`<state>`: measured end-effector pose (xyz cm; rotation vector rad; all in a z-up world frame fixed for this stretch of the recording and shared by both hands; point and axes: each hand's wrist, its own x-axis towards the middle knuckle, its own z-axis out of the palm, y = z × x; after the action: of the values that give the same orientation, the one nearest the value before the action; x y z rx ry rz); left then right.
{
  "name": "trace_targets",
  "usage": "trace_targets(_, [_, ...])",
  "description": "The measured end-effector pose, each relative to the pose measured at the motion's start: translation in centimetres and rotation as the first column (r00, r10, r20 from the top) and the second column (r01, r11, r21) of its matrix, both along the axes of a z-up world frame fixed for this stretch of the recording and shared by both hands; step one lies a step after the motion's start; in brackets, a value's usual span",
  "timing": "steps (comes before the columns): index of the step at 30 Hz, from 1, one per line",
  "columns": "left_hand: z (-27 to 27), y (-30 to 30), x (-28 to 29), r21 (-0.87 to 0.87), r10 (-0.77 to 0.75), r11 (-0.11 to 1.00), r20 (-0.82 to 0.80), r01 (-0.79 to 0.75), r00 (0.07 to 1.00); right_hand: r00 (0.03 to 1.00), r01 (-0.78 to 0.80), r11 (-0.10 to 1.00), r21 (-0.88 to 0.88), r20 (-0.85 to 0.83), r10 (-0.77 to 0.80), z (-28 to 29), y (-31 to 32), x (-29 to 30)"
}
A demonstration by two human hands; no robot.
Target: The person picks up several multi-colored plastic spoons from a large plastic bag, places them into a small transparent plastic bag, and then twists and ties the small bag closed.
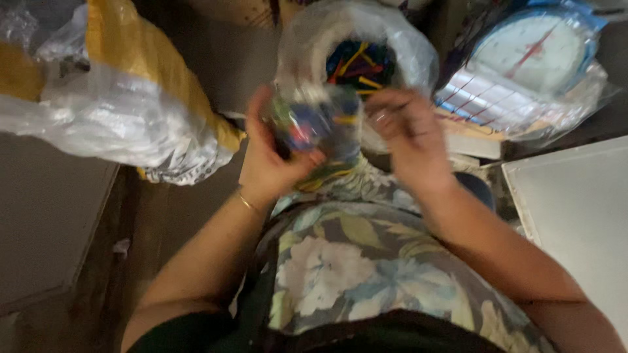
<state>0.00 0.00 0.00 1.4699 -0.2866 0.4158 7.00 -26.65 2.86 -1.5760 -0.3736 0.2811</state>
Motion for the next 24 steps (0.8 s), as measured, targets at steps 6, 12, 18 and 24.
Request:
trace_targets(6, [2.5,0.5,0.9,-0.611,-0.371,0.745,-0.048,0.266,0.927,0.774,-0.150,0.958,-0.246,0.573,0.269,2.3,2.8,0.0])
trace_targets(12, [1.1,-1.8,1.4,-0.654,-0.313,0.743,-0.152,0.142,0.937,0.890,-0.215,0.964,-0.156,0.375,0.259,4.0,2.9,-1.7])
trace_targets(18, [-0.4,-1.9,3.2,-0.572,-0.239,0.820,-0.330,0.008,0.913,0.898,-0.162,0.972,-0.168,0.384,0.216,2.9,2.9,-1.2])
trace_targets(24, [0.1,-3.2,4.8,-0.545,-0.307,0.824,-0.202,0.153,0.930,0.970,-0.170,0.978,0.118,0.197,0.145,-0.1,0.1,0.9])
